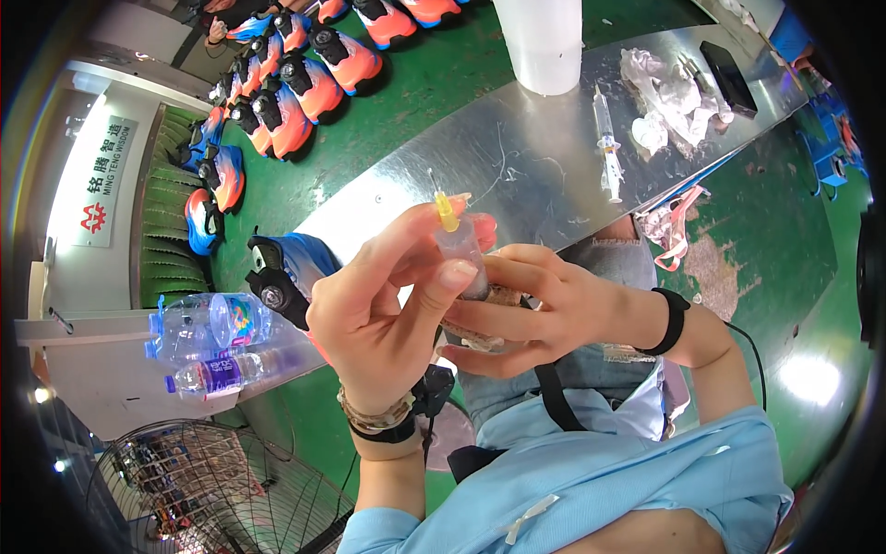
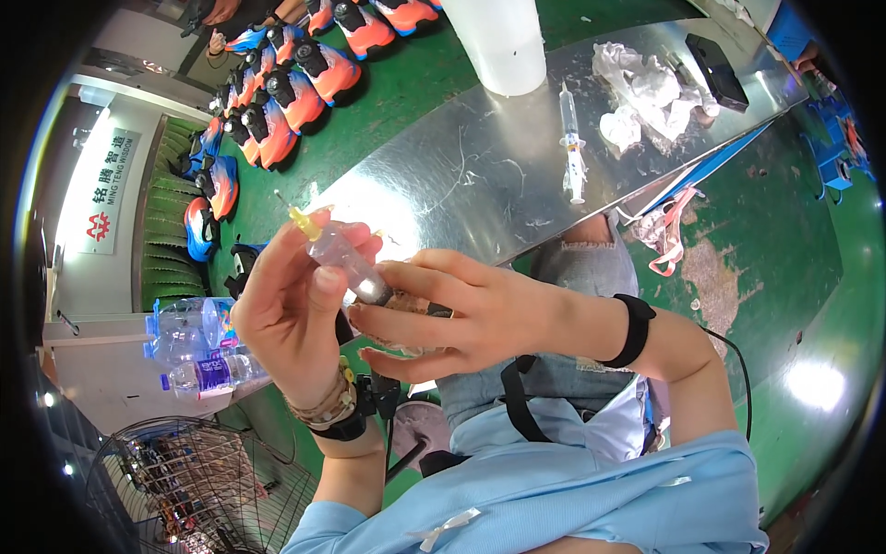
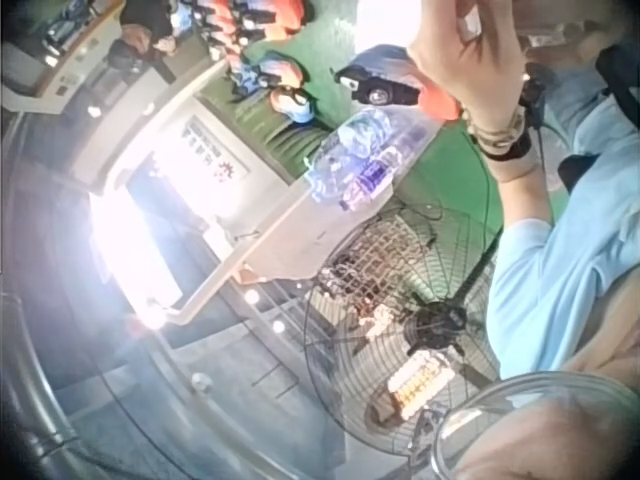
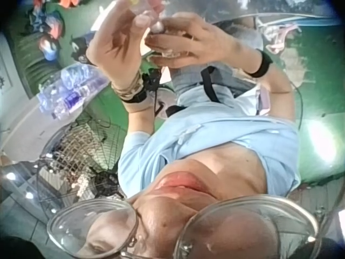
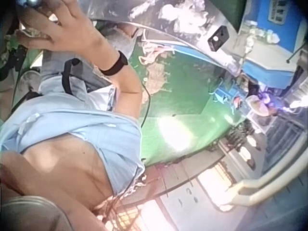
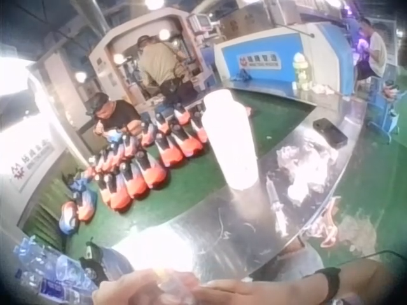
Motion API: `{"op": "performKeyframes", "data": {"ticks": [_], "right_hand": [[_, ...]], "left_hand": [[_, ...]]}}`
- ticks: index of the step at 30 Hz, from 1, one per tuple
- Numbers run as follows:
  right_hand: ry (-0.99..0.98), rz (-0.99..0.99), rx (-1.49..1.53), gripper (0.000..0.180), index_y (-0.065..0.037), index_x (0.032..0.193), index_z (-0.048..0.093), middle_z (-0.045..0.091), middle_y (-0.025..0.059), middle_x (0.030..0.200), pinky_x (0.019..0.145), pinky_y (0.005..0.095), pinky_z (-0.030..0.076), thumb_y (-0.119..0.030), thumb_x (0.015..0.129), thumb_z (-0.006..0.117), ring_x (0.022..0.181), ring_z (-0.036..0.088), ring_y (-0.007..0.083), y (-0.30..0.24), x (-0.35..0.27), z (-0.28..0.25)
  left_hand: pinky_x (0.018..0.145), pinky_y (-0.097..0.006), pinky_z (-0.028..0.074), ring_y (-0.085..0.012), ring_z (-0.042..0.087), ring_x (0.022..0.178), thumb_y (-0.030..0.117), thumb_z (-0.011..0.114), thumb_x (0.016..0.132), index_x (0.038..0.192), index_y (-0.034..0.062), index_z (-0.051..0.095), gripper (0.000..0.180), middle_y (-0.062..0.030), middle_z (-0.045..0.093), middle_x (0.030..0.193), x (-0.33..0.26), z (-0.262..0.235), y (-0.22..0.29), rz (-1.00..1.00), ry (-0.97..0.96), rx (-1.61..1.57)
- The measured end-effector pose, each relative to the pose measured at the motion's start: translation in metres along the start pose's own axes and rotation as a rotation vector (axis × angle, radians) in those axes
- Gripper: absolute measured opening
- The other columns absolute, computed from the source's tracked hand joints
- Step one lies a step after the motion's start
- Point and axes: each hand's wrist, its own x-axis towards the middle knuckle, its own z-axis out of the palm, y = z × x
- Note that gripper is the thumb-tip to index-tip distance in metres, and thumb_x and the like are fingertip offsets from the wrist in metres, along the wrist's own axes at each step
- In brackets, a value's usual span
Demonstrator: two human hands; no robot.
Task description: Cleaning and preparing small shoe components using a syringe and a cloth in a factory setting.
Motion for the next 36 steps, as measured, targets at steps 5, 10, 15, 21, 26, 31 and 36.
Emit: {"op": "performKeyframes", "data": {"ticks": [5,10,15,21,26,31,36], "right_hand": [[-0.018,0.034,-0.036,0.032,-0.026,0.106,0.054,0.046,-0.0020,0.122,0.090,0.0418,0.044,-0.025,0.076,0.064,0.104,0.051,0.0220,0.002,-0.002,0.001],[0.072,0.035,-0.178,0.030,-0.027,0.107,0.052,0.045,-0.0062,0.117,0.094,0.0489,0.042,-0.026,0.079,0.061,0.105,0.050,0.0164,0.014,0.000,0.011],[0.031,-0.043,-0.456,0.025,-0.027,0.106,0.045,0.049,-0.0092,0.103,0.094,0.0476,0.042,-0.030,0.083,0.054,0.101,0.047,0.0042,0.028,0.004,0.003],[-0.021,-0.170,-0.674,0.031,-0.022,0.110,0.044,0.052,-0.0051,0.098,0.094,0.0379,0.040,-0.030,0.082,0.054,0.101,0.048,0.0057,0.030,0.008,-0.005],[-0.059,-0.279,-0.683,0.029,-0.024,0.110,0.048,0.048,-0.0048,0.106,0.096,0.0345,0.041,-0.024,0.082,0.056,0.105,0.050,0.0126,0.031,0.025,-0.017],[-0.079,-0.286,-0.574,0.030,-0.015,0.110,0.047,0.054,-0.0014,0.101,0.096,0.0277,0.040,-0.016,0.080,0.054,0.101,0.050,0.0120,0.026,0.041,-0.024],[-0.105,-0.354,-0.590,0.029,-0.013,0.107,0.052,0.053,-0.0005,0.098,0.091,0.0284,0.042,-0.013,0.078,0.056,0.099,0.050,0.0147,0.016,0.042,-0.031]], "left_hand": [[0.069,-0.024,0.051,-0.0178,0.066,0.080,-0.006,0.065,0.077,0.102,-0.0082,0.059,0.026,-0.0162,0.066,0.094,0.001,-0.001,-0.001,0.010,-0.006,0.026],[0.070,-0.027,0.052,-0.0208,0.066,0.080,-0.003,0.065,0.078,0.096,-0.0091,0.061,0.020,-0.0181,0.066,0.091,0.006,0.002,0.003,0.123,-0.055,0.110],[0.079,-0.040,0.050,-0.0272,0.060,0.089,0.014,0.062,0.086,0.109,0.0009,0.044,0.032,-0.0188,0.060,0.098,0.003,-0.006,-0.016,0.281,-0.181,-0.096],[0.084,-0.047,0.047,-0.0310,0.057,0.093,0.010,0.056,0.089,0.116,0.0100,0.039,0.032,-0.0161,0.055,0.099,0.010,-0.008,-0.020,0.281,-0.282,-0.312],[0.087,-0.048,0.045,-0.0316,0.056,0.095,0.009,0.052,0.091,0.121,0.0100,0.038,0.033,-0.0159,0.054,0.101,0.010,-0.015,-0.008,0.307,-0.304,-0.341],[0.084,-0.046,0.047,-0.0311,0.057,0.095,0.010,0.046,0.094,0.120,0.0062,0.035,0.029,-0.0182,0.053,0.102,0.006,-0.010,-0.003,0.341,-0.205,-0.426],[0.080,-0.043,0.051,-0.0317,0.060,0.092,0.011,0.044,0.095,0.115,0.0032,0.035,0.023,-0.0205,0.056,0.100,-0.004,-0.011,0.005,0.264,-0.117,-0.485]]}}
